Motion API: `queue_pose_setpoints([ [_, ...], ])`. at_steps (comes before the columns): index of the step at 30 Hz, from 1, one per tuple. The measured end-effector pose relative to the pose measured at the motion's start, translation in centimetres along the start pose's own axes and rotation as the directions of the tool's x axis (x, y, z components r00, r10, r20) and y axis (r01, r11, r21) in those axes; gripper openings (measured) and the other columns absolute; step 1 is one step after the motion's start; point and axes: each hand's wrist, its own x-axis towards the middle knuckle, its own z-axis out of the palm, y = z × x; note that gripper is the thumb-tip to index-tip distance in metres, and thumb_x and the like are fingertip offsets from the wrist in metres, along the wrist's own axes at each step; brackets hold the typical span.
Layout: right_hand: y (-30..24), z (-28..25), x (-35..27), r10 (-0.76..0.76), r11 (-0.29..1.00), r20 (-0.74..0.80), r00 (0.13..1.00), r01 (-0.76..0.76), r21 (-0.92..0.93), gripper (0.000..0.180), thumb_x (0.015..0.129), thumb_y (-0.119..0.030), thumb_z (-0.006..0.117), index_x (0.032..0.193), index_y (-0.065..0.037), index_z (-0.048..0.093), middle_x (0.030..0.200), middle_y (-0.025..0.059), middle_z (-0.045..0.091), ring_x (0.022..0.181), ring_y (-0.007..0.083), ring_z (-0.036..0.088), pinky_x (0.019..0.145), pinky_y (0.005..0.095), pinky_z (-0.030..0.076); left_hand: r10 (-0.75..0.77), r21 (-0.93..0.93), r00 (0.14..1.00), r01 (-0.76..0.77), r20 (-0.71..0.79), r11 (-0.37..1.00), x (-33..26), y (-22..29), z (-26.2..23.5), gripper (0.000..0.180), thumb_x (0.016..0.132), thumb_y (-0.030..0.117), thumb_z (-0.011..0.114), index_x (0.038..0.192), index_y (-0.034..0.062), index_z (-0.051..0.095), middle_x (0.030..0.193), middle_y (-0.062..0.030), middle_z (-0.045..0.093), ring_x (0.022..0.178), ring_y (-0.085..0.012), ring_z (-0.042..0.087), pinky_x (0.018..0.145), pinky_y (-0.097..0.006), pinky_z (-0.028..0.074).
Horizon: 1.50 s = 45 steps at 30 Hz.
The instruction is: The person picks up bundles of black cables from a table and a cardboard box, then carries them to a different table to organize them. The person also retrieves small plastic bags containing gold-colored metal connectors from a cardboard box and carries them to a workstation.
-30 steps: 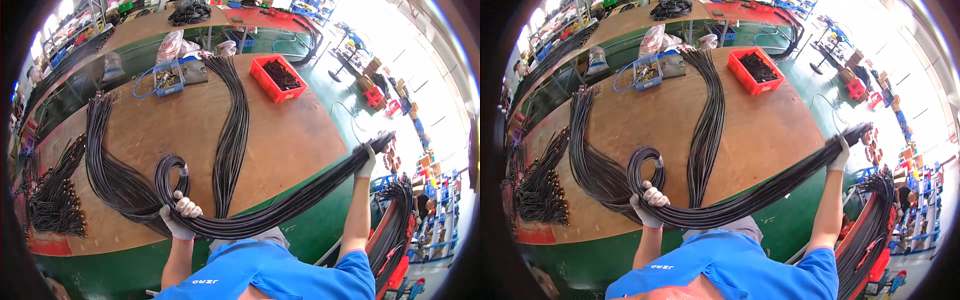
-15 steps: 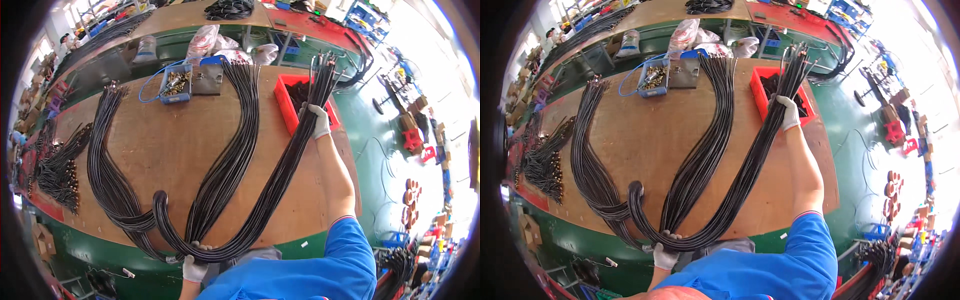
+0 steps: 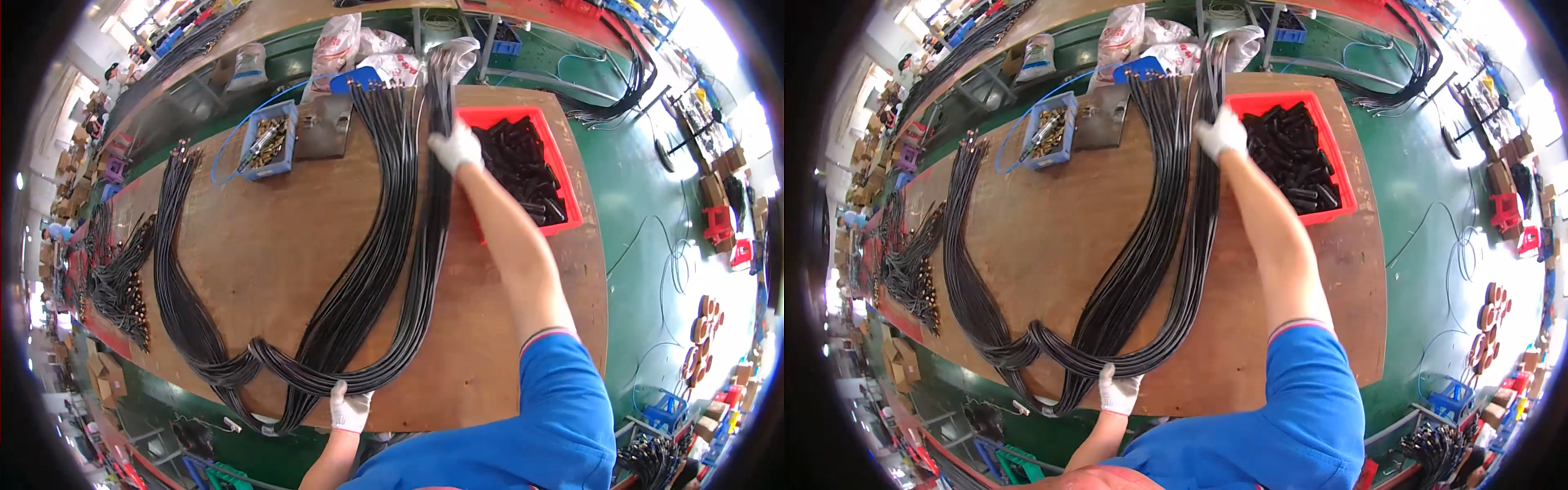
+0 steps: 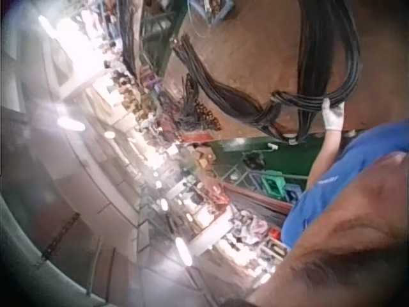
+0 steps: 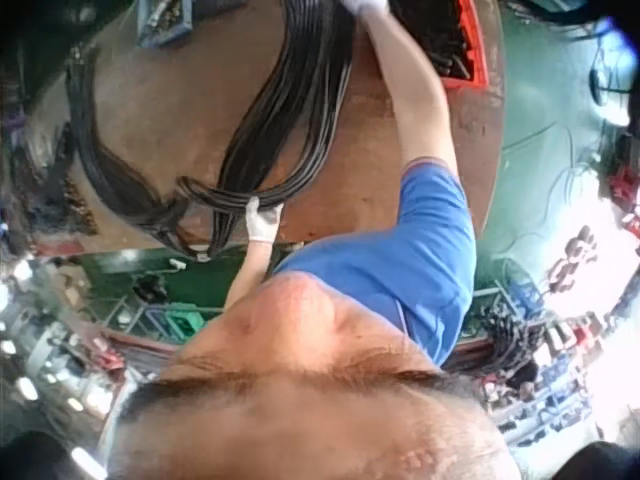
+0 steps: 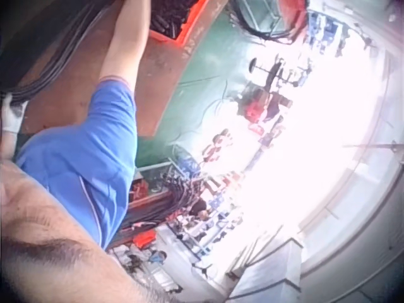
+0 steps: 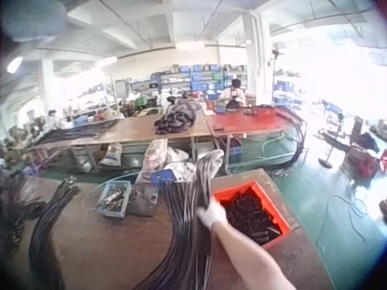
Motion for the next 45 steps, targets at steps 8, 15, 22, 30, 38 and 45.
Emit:
queue_pose_setpoints([
  [8,6.9,6.9,-22.6,0.112,0.991,0.026,0.993,-0.11,-0.077,0.093,0.074,-0.05,0.078,0.148,-0.012,0.036,0.147,0.0305,0.039,0.13,0.0514,0.041,0.112,0.0589,0.031,-0.145,-0.097,0.979,0.132,-0.143,0.987,0.4,-4.1,-4.6,0.04,0.086,0.019,0.069,0.118,-0.0036,0.062,0.124,-0.0193,0.066,0.117,-0.035,0.062,0.104,-0.051,0.051],
  [15,7.0,8.6,-30.6,0.207,0.973,0.149,0.967,-0.219,0.068,0.085,0.079,-0.041,0.076,0.146,-0.005,0.038,0.142,0.029,0.043,0.126,0.0456,0.048,0.105,0.0508,0.044,-0.11,-0.04,0.969,0.103,-0.223,0.994,1.2,-4.5,-4.5,0.033,0.09,0.019,0.064,0.114,-0.0035,0.062,0.12,-0.0189,0.068,0.109,-0.0358,0.067,0.094,-0.052,0.058],
  [22,8.3,5.4,-29.4,0.165,0.98,0.208,0.964,-0.184,0.076,0.064,0.086,-0.04,0.067,0.139,-0.007,0.05,0.138,0.0241,0.052,0.121,0.0402,0.056,0.103,0.0458,0.046,-0.128,-0.044,0.961,0.12,-0.244,0.992,2.6,-5.2,-3.4,0.034,0.09,0.023,0.068,0.111,-0.0017,0.062,0.118,-0.0178,0.068,0.106,-0.0341,0.067,0.09,-0.051,0.059],
  [30,19.2,-5.3,-46.6,0.415,0.909,0.079,0.906,-0.411,-0.063,0.05,0.088,-0.037,0.064,0.129,-0.009,0.061,0.131,0.0165,0.06,0.124,0.0336,0.056,0.105,0.0419,0.044,-0.215,0.745,0.935,0.353,-0.281,0.566,1.7,-4.4,-9.8,0.034,0.091,0.037,0.074,0.095,0.0064,0.061,0.076,-0.0022,0.064,0.063,-0.0153,0.062,0.059,-0.033,0.057],
  [38,30.2,-15.1,-79.9,0.819,0.503,-0.311,0.482,-0.864,-0.015,0.038,0.085,-0.022,0.066,0.119,-0.004,0.066,0.111,0.016,0.068,0.102,0.0298,0.066,0.09,0.0392,0.051,-0.09,0.986,0.983,-0.152,0.158,0.075,-2.8,-4.5,-17.3,0.016,0.093,0.021,0.066,0.094,0.0052,0.067,0.074,-0.0019,0.067,0.064,-0.0094,0.061,0.06,-0.028,0.051],
  [45,33.0,-15.7,-98.0,0.976,0.137,0.103,0.194,-0.904,0.404,0.026,0.088,-0.02,0.067,0.109,-0.003,0.07,0.081,0.0074,0.066,0.057,0.017,0.061,0.047,0.0337,0.05,0.032,0.927,0.982,-0.166,0.187,-0.336,-1.8,-5.0,-17.7,0.032,0.088,0.037,0.066,0.096,0.0063,0.07,0.089,-0.0145,0.073,0.086,-0.0292,0.071,0.078,-0.04,0.054],
])
